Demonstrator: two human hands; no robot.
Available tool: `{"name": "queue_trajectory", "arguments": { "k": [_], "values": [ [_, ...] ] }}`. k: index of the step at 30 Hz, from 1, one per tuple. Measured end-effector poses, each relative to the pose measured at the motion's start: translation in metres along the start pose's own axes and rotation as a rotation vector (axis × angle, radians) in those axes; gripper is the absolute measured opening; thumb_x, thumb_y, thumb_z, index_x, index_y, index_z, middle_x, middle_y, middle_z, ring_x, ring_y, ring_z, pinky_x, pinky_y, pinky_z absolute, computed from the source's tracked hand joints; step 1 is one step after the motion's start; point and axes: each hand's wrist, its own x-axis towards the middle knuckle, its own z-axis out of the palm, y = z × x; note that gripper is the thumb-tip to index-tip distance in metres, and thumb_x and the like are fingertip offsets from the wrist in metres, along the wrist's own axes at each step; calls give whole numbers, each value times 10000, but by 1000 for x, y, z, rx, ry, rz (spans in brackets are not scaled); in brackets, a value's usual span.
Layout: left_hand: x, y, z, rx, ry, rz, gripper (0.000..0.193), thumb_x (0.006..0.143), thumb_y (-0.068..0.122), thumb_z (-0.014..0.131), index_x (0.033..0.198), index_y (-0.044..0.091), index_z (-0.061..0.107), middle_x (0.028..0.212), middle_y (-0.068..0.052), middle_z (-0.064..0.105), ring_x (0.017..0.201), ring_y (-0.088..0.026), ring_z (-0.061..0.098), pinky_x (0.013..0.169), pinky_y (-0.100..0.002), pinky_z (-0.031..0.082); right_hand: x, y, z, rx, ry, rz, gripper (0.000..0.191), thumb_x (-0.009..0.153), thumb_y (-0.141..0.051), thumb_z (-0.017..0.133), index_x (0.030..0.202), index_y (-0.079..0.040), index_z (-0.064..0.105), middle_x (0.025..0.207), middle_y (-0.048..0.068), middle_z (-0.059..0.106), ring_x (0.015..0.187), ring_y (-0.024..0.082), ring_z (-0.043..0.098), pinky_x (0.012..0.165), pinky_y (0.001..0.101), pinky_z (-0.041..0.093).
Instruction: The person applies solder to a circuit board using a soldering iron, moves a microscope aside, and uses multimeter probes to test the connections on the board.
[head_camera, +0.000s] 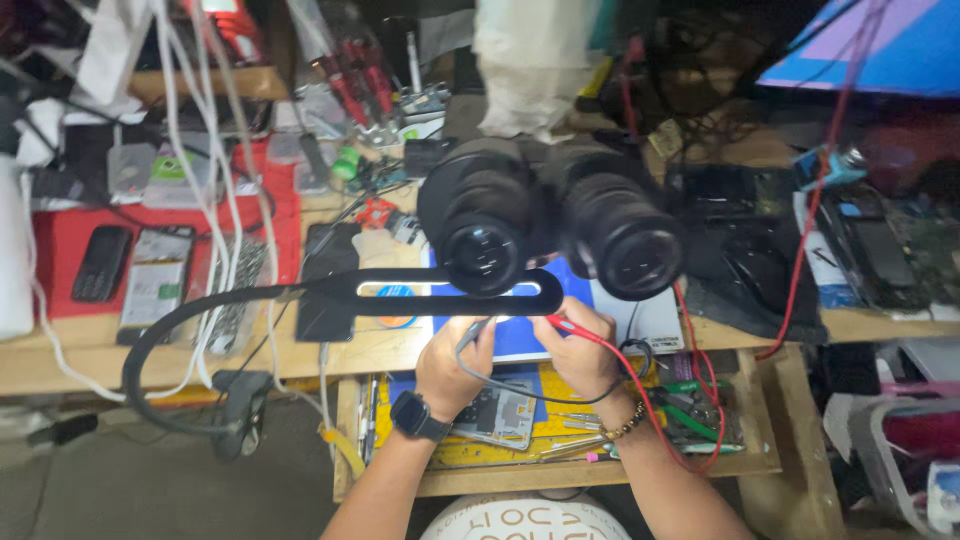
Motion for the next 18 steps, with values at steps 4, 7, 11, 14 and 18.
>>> {"name": "queue_trajectory", "arguments": {
  "k": [4,7,11,14,18],
  "values": [
    [-1,-1,-6,-7,-19,-40,128,941,130,724,1032,79,651,853,-133,720,742,-331,719,623,-402,567,-4,0,3,38,-34,-8,76,868,-75,766,915,-45,716,790,94,757,694,188,766,607,311,562],
    [-2,0,-7,3,-36,-43,129,946,129,728,1024,75,641,837,-132,714,729,-330,716,613,-403,563,-5,1,2,1,-31,0,101,866,-85,789,900,-39,706,781,95,752,689,182,760,605,311,553],
    [-2,2,-10,3,-27,-5,121,951,119,711,1027,74,630,849,-143,714,726,-335,713,600,-401,558,-6,-1,3,24,-36,-34,84,890,-84,774,924,-36,714,821,85,767,733,169,768,643,297,568],
    [-4,4,-12,-9,-25,-44,130,955,127,713,1039,73,629,836,-132,717,721,-327,720,592,-396,564,-8,-4,3,35,-45,8,86,888,-87,776,928,-30,727,825,83,777,728,163,770,637,292,565],
    [-5,6,-14,-29,-26,-50,145,964,130,705,1064,70,620,865,-130,730,734,-323,727,597,-394,571,-9,-7,2,44,-53,4,72,903,-87,769,922,-30,729,862,83,789,778,156,784,676,279,584]
  ]
}}
